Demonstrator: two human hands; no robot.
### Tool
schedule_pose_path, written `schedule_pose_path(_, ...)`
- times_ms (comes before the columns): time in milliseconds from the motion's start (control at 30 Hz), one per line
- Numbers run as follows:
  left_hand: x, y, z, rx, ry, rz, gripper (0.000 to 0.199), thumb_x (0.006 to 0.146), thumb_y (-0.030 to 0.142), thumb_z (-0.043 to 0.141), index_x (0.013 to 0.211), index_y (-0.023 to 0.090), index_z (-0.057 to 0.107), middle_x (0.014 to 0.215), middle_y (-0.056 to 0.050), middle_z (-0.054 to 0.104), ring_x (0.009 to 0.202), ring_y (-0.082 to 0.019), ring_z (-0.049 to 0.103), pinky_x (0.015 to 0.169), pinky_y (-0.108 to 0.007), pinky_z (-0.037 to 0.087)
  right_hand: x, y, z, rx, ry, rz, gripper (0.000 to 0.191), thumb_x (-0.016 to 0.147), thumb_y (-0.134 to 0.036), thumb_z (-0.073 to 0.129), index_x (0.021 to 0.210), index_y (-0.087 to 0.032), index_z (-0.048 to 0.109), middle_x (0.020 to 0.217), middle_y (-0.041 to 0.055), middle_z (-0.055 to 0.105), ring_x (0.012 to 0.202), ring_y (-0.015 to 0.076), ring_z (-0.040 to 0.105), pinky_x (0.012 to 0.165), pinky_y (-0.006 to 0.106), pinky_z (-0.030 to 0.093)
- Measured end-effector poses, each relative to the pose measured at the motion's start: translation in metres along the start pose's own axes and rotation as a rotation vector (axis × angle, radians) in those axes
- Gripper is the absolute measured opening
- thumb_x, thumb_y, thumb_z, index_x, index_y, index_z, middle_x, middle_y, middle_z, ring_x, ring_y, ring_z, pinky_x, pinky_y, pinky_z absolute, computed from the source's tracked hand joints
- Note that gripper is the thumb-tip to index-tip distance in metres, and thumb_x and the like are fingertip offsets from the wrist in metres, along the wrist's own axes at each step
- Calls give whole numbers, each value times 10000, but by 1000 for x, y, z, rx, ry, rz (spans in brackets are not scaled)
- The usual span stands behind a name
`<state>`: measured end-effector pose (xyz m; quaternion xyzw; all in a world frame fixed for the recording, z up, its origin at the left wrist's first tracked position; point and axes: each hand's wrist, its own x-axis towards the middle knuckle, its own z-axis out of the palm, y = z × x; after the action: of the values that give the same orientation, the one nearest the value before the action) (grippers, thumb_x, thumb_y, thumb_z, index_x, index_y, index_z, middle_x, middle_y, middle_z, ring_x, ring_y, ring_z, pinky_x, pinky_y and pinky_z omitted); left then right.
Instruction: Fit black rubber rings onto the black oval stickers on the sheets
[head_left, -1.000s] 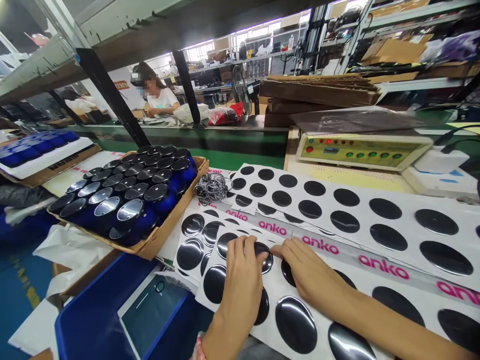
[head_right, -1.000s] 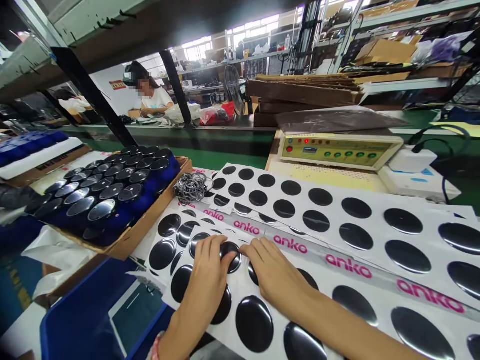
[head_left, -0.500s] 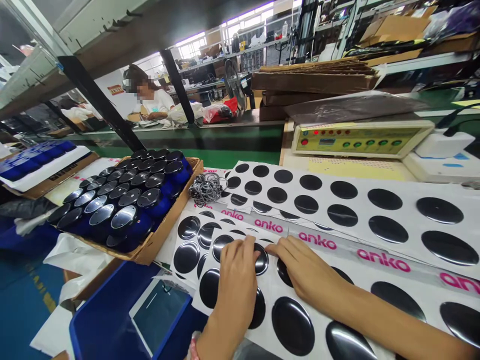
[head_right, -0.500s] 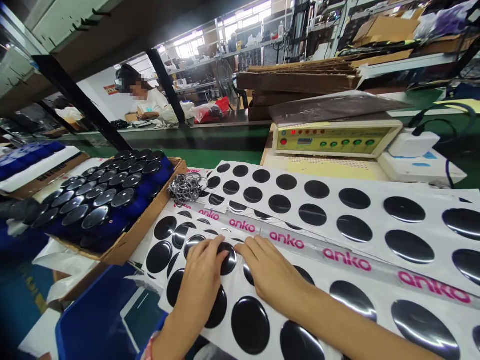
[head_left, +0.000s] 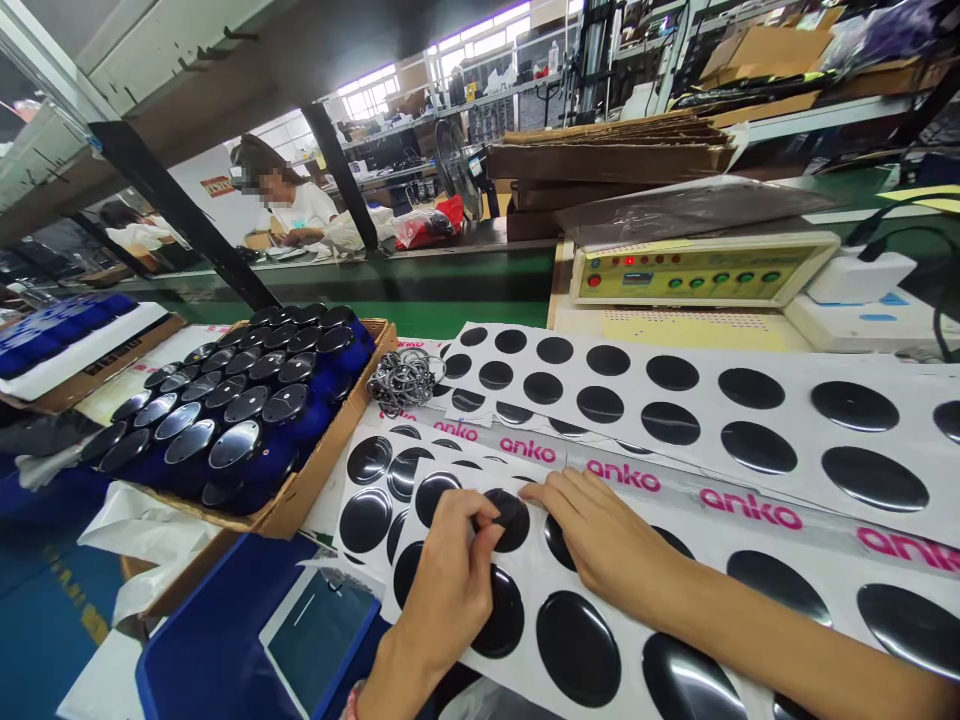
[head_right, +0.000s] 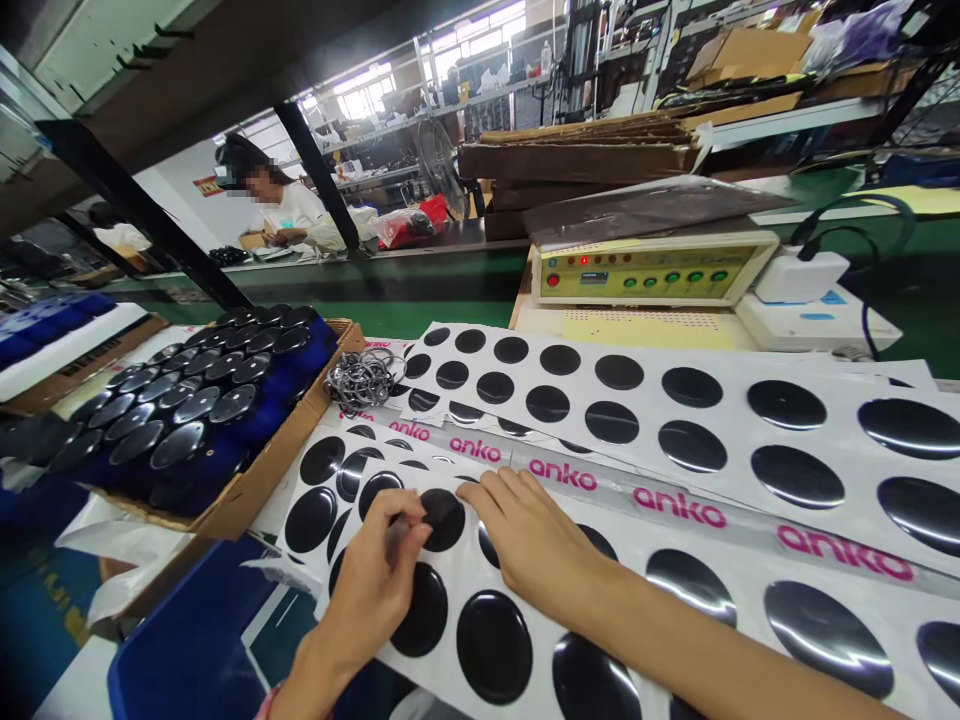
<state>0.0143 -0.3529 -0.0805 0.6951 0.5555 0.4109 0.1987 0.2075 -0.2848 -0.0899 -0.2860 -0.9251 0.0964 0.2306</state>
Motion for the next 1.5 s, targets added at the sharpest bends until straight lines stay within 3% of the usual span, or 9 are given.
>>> schedule_pose_path(100,-12,1,-17,-151,-51,-156,125,958,239,403,1078,250,439,864,-6,517,804,-141,544,728,-260,466,0,0,-1,-19,-23,7,655,587,115,391,1185,-136,483,1000,87,580,893,239,506,789,390,405)
schedule_pose_path(233,-16,13,-15,-42,-31,-153,115,893,280,555,1000,237,554,712,33,528,588,-100,489,561,-206,427,0,-3,0,-56,-35,12,624,607,113,401,1160,-155,510,964,75,580,877,226,505,793,377,386)
schedule_pose_path(467,-24,44,-20,66,651,-45,85,814,256,664,746,212,638,618,54,622,500,-80,531,459,-168,416,0,-5,3,-101,-49,-11,574,629,88,431,1135,-161,539,923,70,571,830,213,483,741,343,352)
schedule_pose_path(533,-30,44,-33,94,709,-29,68,805,273,675,782,219,641,664,52,639,564,-90,568,499,-166,453,1,-2,3,-116,-41,-1,572,622,95,431,1121,-160,545,919,67,569,829,212,482,739,339,343)
schedule_pose_path(733,-26,22,-23,301,-28,91,161,841,208,657,993,236,610,917,11,675,783,-155,599,681,-271,515,3,2,4,-147,-12,-5,528,636,100,463,1082,-165,561,897,55,573,819,212,476,721,323,321)
schedule_pose_path(967,-11,14,-14,472,-398,106,237,842,166,646,1024,194,498,1002,-38,578,892,-202,547,751,-341,497,2,-1,5,-178,2,-15,488,661,87,473,1060,-178,566,893,49,574,816,207,472,737,326,305)
schedule_pose_path(1133,-23,6,-25,571,-369,268,218,930,140,478,1136,194,521,883,-50,567,776,-192,520,690,-336,500,3,0,4,-191,-4,0,489,672,86,458,1070,-177,568,883,50,574,801,202,477,719,318,301)
schedule_pose_path(1267,-31,2,-30,594,-285,243,474,933,179,484,1390,199,358,1193,-138,536,938,-218,535,790,-367,522,2,2,6,-193,2,-24,508,661,88,453,1085,-171,558,906,56,581,829,210,481,737,323,302)
schedule_pose_path(1500,-43,-8,-27,451,-96,384,282,905,104,537,1178,175,538,1097,-84,646,1050,-222,558,852,-391,485,2,0,8,-200,25,-54,499,672,91,423,1080,-161,561,873,61,565,797,220,449,717,328,294)
